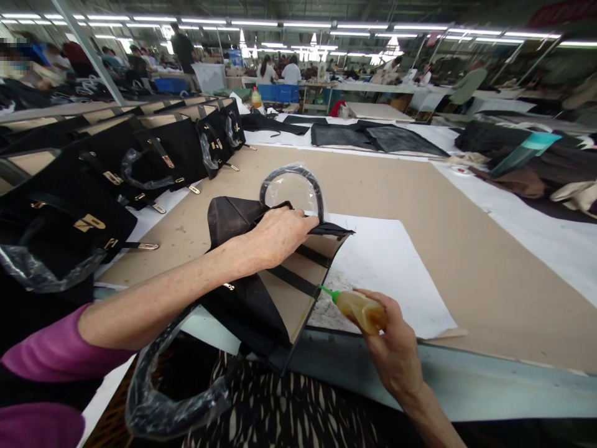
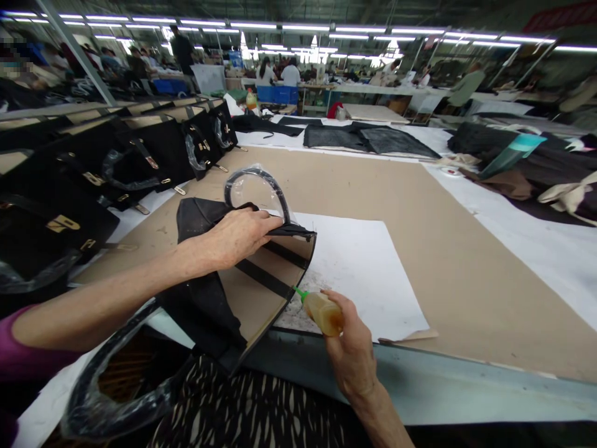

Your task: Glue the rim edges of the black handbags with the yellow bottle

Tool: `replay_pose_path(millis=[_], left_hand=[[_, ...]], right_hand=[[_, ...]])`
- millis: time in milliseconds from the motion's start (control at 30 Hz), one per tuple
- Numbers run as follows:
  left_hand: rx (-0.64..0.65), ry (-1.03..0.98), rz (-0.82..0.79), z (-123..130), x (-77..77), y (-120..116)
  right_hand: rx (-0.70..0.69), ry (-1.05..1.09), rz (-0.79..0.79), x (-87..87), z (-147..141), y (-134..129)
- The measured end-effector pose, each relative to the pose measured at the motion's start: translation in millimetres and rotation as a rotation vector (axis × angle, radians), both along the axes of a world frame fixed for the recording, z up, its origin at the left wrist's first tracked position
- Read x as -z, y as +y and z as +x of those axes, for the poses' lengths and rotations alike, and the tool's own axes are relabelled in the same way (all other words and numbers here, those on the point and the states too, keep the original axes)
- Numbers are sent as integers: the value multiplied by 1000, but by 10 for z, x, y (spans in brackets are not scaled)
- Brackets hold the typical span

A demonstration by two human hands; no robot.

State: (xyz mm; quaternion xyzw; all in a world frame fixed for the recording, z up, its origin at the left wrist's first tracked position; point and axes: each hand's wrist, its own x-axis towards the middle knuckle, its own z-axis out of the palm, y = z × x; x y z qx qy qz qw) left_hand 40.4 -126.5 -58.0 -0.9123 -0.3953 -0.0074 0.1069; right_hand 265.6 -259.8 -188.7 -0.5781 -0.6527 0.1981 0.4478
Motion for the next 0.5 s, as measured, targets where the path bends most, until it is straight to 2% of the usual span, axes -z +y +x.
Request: replay_pose_path(millis=[167, 300, 400, 467, 500], left_hand=[[6, -15, 8, -4, 33, 32], [25, -16, 21, -18, 54, 38], [32, -28, 13, -25, 60, 42], [31, -41, 2, -26, 67, 46], [26, -49, -2, -27, 72, 48]], right_hand=[[115, 254, -193, -127, -83, -145], [156, 651, -336, -265, -49, -144], [222, 934, -369, -448, 190, -60], [306, 959, -350, -632, 485, 10], [328, 897, -309, -740, 665, 45]])
